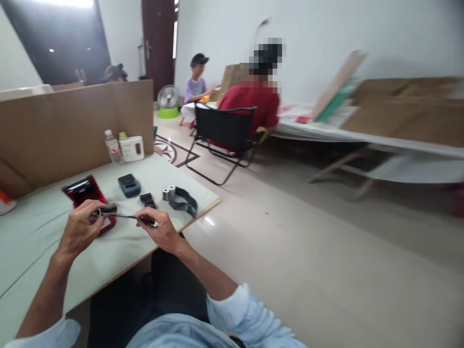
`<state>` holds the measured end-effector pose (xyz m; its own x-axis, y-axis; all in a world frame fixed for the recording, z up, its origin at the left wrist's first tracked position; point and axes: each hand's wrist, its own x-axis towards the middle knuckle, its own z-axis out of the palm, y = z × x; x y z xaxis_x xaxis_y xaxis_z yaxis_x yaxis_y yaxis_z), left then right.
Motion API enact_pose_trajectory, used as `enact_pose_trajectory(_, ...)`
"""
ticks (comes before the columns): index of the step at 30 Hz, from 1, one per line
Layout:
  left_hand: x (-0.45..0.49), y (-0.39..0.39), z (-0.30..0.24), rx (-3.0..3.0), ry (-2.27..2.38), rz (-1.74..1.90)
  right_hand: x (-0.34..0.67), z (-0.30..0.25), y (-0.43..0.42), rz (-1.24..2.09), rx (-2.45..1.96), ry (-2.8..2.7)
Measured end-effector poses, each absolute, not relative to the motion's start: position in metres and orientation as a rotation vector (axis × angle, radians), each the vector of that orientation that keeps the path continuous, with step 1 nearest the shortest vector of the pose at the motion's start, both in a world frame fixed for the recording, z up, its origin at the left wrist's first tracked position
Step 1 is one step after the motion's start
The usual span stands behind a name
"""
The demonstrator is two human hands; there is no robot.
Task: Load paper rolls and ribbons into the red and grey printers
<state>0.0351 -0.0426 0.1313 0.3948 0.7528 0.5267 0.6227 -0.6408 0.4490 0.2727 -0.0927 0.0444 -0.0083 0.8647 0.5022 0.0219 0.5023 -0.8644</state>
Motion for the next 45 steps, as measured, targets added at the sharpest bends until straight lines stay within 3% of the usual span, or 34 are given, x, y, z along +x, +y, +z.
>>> enact_pose_trajectory(9, -0.024, -0.070, 0.104, 2.346, 1.487, 1.187, 0.203, 0.015, -0.103, 0.527, -0.626, -1.818)
enact_pose_trajectory(16, -0.028, -0.024, 0.093, 2.222, 1.493, 1.296, 0.204, 0.033, -0.066, 0.409, -0.699, -1.862)
enact_pose_trajectory(26, -0.036, 0.024, 0.070, 2.135, 1.760, 0.972, 0.207, 0.049, -0.018, 0.315, -0.845, -2.020)
enact_pose_trajectory(45, -0.049, 0.021, 0.070, 2.393, 1.499, 0.802, 0.193, 0.047, 0.004, 0.215, -0.915, -2.127)
